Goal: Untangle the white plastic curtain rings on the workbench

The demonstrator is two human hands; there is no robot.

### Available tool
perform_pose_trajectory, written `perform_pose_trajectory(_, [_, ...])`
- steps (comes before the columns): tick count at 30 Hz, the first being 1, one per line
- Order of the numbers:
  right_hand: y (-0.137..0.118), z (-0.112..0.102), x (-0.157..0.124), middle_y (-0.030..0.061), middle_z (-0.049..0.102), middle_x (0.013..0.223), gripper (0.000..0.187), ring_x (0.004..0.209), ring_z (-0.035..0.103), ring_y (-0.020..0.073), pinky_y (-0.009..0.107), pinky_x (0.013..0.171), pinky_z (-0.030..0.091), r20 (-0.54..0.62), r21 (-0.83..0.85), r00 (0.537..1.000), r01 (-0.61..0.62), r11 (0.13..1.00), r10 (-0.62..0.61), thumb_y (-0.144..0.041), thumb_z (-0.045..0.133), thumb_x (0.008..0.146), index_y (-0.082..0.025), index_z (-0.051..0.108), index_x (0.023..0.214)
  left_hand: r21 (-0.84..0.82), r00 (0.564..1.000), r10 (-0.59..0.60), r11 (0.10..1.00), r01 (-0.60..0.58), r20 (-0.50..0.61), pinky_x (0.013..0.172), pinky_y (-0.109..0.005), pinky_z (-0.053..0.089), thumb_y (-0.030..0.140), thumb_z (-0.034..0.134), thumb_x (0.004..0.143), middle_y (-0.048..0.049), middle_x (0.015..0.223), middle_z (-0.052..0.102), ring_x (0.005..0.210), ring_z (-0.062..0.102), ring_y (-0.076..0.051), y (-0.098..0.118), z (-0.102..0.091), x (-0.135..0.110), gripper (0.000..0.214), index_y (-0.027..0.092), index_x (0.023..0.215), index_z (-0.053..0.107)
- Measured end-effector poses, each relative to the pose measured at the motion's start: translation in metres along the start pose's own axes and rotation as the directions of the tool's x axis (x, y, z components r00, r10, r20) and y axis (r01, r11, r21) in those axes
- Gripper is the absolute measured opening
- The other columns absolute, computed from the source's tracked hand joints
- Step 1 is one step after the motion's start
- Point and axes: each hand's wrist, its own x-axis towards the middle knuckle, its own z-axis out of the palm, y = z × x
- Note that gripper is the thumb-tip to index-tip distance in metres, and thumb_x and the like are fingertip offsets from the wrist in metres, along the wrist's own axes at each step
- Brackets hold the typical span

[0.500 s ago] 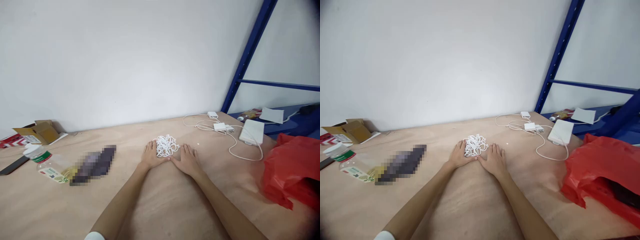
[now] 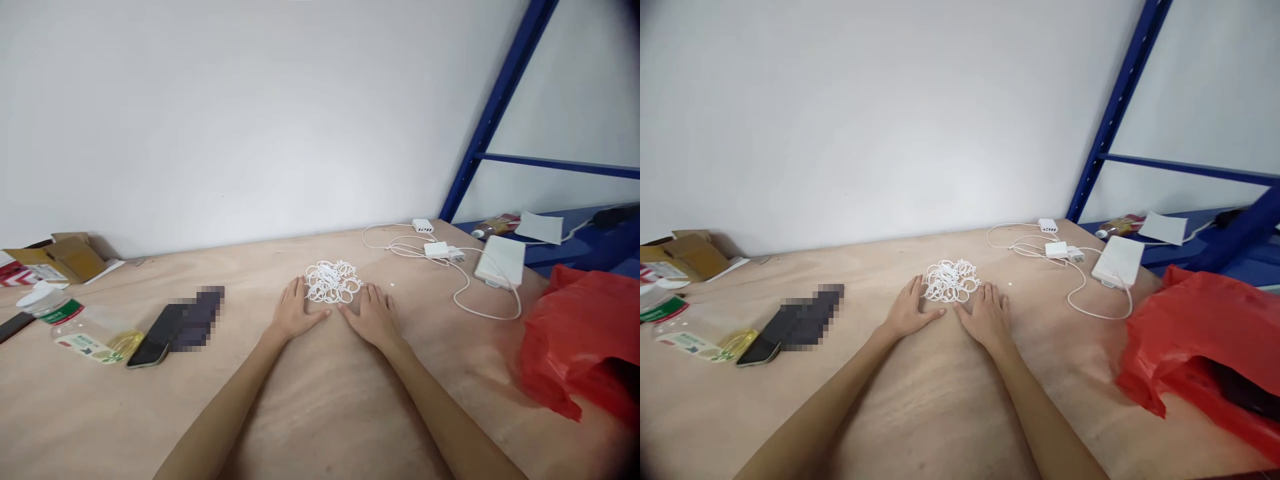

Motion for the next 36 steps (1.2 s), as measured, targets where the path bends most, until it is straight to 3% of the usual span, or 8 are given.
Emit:
perform_pose_trajectory(5, [0.002, 0.005, 0.003, 0.0228, 0.03, 0.148, 0.087, 0.139, 0.02, 0.0321, 0.052, 0.11, 0.014, -0.015, -0.027, 1.0, -0.001, 1.0, 0.0, -0.064, 0.029, 0.084, 0.002, 0.03, 0.14, 0.084, 0.997, 0.027, 0.996, -0.021, -0.068, 0.112, -0.047, 0.025, 0.062, 0.046, 0.081, -0.0157, 0.148, 0.034, 0.137, 0.03, -0.03, -0.031, -0.024, -0.07, 0.08, 0.017, 0.145, 0.026])
perform_pose_trajectory(9, [0.002, 0.006, 0.003, 0.0225, 0.03, 0.148, 0.088, 0.139, 0.02, 0.0323, 0.052, 0.11, 0.015, -0.013, -0.04, 1.0, 0.007, 0.999, -0.008, -0.065, 0.027, 0.083, 0.002, 0.031, 0.14, 0.26, 0.979, -0.037, 0.961, 0.09, -0.201, 0.113, -0.051, 0.019, 0.059, 0.044, 0.084, -0.0132, 0.143, 0.043, 0.135, 0.033, -0.029, -0.065, -0.051, -0.104, 0.069, 0.021, 0.141, 0.033])
perform_pose_trajectory(14, [0.0, 0.005, 0.003, 0.0215, 0.03, 0.148, 0.088, 0.138, 0.022, 0.0319, 0.051, 0.111, 0.016, 0.014, -0.074, 1.0, -0.015, 0.997, 0.016, -0.066, 0.025, 0.084, 0.002, 0.032, 0.14, 0.363, 0.895, -0.275, 0.841, 0.402, -0.352, 0.112, -0.054, 0.017, 0.062, 0.039, 0.083, -0.0155, 0.143, 0.042, 0.137, 0.029, -0.034, -0.109, -0.08, -0.096, 0.071, 0.017, 0.137, 0.04])
perform_pose_trajectory(19, [-0.001, 0.005, 0.003, 0.0195, 0.03, 0.149, 0.088, 0.138, 0.022, 0.031, 0.05, 0.112, 0.016, 0.009, -0.105, 1.0, -0.017, 0.994, 0.018, -0.066, 0.024, 0.084, 0.002, 0.033, 0.14, 0.351, 0.884, -0.412, 0.812, 0.466, -0.222, 0.111, -0.057, 0.014, 0.068, 0.031, 0.082, -0.0109, 0.148, 0.037, 0.139, 0.023, -0.035, -0.138, -0.096, -0.072, 0.075, 0.021, 0.14, 0.037])
perform_pose_trajectory(23, [-0.003, 0.003, 0.002, 0.0188, 0.03, 0.149, 0.087, 0.138, 0.022, 0.0303, 0.049, 0.112, 0.016, 0.015, -0.108, 1.0, -0.025, 0.994, 0.027, -0.065, 0.025, 0.084, 0.001, 0.032, 0.14, 0.32, 0.886, -0.433, 0.826, 0.464, -0.168, 0.111, -0.058, 0.01, 0.068, 0.027, 0.083, -0.0107, 0.146, 0.041, 0.14, 0.02, -0.034, -0.146, -0.098, -0.067, 0.075, 0.019, 0.138, 0.04])
perform_pose_trajectory(28, [-0.005, -0.001, 0.002, 0.0182, 0.03, 0.149, 0.086, 0.139, 0.021, 0.029, 0.047, 0.112, 0.017, 0.032, -0.123, 0.999, -0.03, 0.992, 0.034, -0.065, 0.025, 0.085, 0.0, 0.032, 0.14, 0.215, 0.851, -0.404, 0.846, 0.487, -0.336, 0.112, -0.054, 0.015, 0.058, 0.03, 0.088, -0.0087, 0.145, 0.042, 0.138, 0.028, -0.03, -0.142, -0.102, -0.074, 0.062, 0.021, 0.137, 0.04])
perform_pose_trajectory(33, [-0.005, -0.001, 0.002, 0.0172, 0.03, 0.15, 0.085, 0.139, 0.021, 0.0281, 0.048, 0.112, 0.017, 0.032, -0.134, 0.999, -0.032, 0.99, 0.036, -0.065, 0.024, 0.085, -0.001, 0.032, 0.14, 0.064, 0.766, -0.321, 0.903, 0.426, -0.557, 0.109, -0.049, 0.026, 0.045, 0.041, 0.088, -0.009, 0.134, 0.053, 0.13, 0.04, -0.029, -0.133, -0.116, -0.086, 0.045, 0.024, 0.127, 0.05])
perform_pose_trajectory(36, [-0.003, 0.001, 0.002, 0.0175, 0.031, 0.149, 0.084, 0.139, 0.022, 0.028, 0.048, 0.112, 0.018, 0.017, -0.129, 1.0, -0.021, 0.991, 0.023, -0.064, 0.025, 0.085, -0.001, 0.033, 0.14, -0.116, 0.661, -0.333, 0.929, 0.35, -0.673, 0.102, -0.044, 0.036, 0.041, 0.045, 0.087, -0.0104, 0.122, 0.061, 0.118, 0.051, -0.028, -0.127, -0.124, -0.092, 0.039, 0.022, 0.118, 0.057])
